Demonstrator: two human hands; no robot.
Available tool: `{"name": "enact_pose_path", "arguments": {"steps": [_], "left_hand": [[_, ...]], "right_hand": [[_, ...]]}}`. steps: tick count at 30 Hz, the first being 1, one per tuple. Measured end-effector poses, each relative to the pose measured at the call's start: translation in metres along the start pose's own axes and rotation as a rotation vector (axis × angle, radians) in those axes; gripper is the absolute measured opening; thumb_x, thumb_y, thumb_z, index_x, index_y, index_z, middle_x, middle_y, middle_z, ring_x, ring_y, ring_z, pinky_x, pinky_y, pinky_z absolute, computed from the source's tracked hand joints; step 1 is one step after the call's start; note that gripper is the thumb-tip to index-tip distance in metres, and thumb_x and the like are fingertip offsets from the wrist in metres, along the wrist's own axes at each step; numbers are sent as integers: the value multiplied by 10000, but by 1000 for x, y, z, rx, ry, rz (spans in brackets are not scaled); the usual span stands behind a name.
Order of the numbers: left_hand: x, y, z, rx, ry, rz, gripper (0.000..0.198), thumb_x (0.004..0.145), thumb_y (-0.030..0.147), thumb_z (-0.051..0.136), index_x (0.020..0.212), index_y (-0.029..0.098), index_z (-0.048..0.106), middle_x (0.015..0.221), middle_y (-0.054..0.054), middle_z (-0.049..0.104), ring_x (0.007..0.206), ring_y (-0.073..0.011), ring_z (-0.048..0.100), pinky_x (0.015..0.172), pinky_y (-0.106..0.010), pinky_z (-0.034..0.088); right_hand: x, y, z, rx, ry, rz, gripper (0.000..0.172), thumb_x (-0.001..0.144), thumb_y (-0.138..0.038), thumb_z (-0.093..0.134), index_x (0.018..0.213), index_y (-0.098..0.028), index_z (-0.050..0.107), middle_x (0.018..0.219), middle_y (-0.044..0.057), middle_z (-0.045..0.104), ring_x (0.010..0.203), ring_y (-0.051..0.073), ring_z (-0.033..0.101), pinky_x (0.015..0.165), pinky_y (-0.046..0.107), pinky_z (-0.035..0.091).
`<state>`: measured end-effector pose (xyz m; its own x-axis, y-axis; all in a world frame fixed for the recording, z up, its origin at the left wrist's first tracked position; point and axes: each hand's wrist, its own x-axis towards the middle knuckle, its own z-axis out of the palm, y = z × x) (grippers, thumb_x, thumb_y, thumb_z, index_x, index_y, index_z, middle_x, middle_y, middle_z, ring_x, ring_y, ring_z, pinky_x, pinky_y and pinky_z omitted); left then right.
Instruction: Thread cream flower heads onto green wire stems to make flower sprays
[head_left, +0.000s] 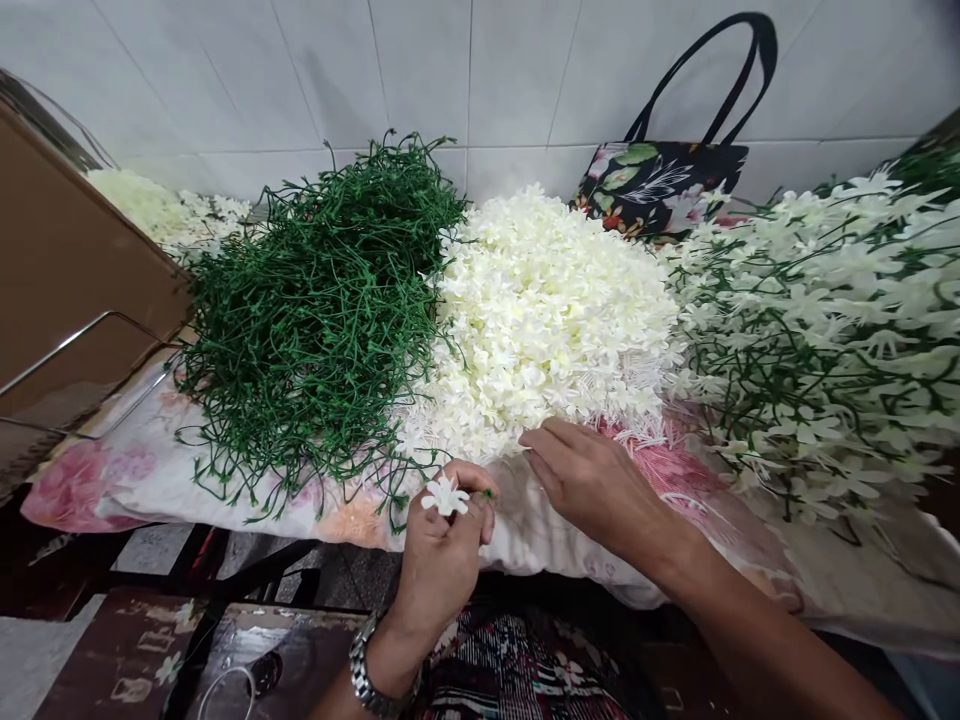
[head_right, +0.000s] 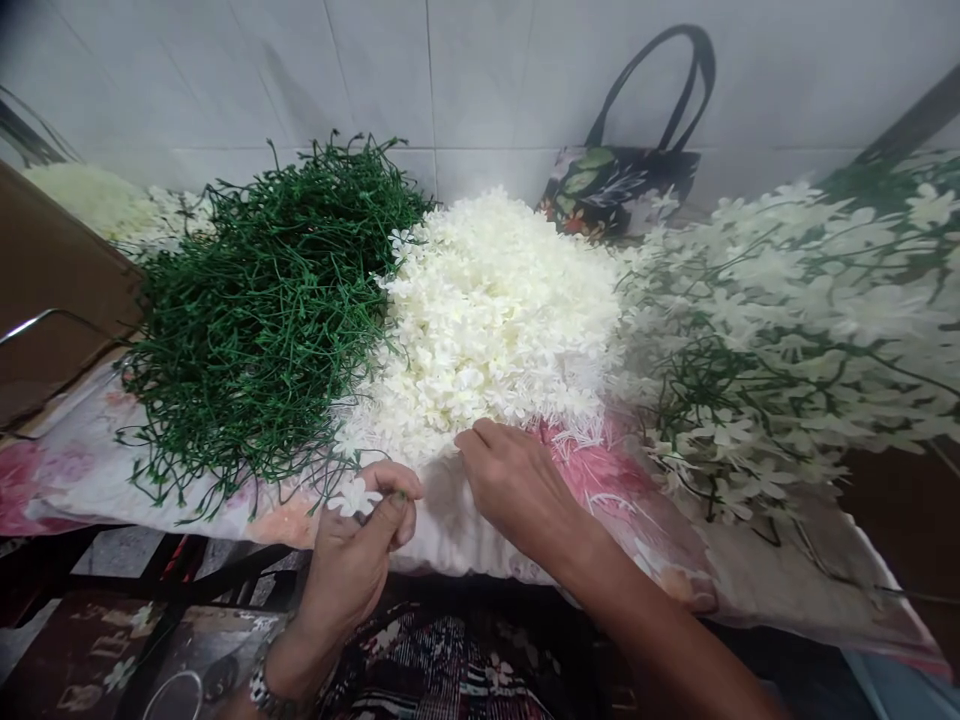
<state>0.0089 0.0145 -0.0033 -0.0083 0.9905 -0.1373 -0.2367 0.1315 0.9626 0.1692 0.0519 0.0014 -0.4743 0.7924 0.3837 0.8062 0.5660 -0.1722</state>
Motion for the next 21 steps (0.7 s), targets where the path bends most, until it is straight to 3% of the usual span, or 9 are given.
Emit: {"name": "enact_pose_path", "arguments": {"steps": [2, 4, 7, 11, 15, 21], "left_hand": [[7, 2, 3, 131, 41, 19, 71, 735, 117, 548, 702, 180, 556, 501, 65, 425, 428, -74, 358, 446, -195, 275], [15, 6, 7, 325, 41, 122, 144, 693, 47, 524, 719, 182, 568, 577, 39, 500, 524, -100, 458, 523, -205, 347], [27, 9, 14, 612, -21, 291, 330, 602, -50, 457, 792, 172, 609, 771, -24, 591, 721, -157, 549, 666, -245, 404], [35, 9, 23, 852, -142, 341, 407, 564, -66, 401, 808, 169, 627, 763, -48, 583, 724, -185, 536, 653, -270, 385], [36, 8, 30, 917, -219, 302, 288, 607, -58, 406, 576, 190, 548, 608, -13, 494, 600, -160, 465, 549, -256, 302], [33, 8, 30, 749, -123, 297, 270, 583, -61, 461, 571, 186, 571, 600, 5, 485, 566, -134, 424, 538, -250, 275]], "right_hand": [[2, 2, 8, -136, -102, -8, 205, 801, -18, 438, 697, -158, 547, 666, 39, 535, 579, 140, 488, 524, 268, 334], [1, 1, 11, -183, -118, -8, 211, 788, -3, 445, 676, -164, 521, 671, 38, 520, 580, 140, 473, 527, 269, 313], [-5, -2, 9, -194, -107, -28, 214, 783, 10, 437, 691, -171, 503, 675, 33, 496, 588, 150, 461, 538, 272, 317], [-13, -2, 5, -149, -92, -37, 202, 769, 16, 438, 721, -166, 512, 704, 43, 516, 640, 172, 488, 585, 288, 376], [-16, -1, 5, -54, -50, -32, 205, 786, 4, 412, 742, -159, 528, 686, 44, 518, 647, 173, 489, 594, 291, 410], [-21, 6, -1, 44, -44, 10, 203, 816, -26, 403, 744, -153, 543, 710, 56, 515, 674, 171, 485, 617, 306, 435]]}}
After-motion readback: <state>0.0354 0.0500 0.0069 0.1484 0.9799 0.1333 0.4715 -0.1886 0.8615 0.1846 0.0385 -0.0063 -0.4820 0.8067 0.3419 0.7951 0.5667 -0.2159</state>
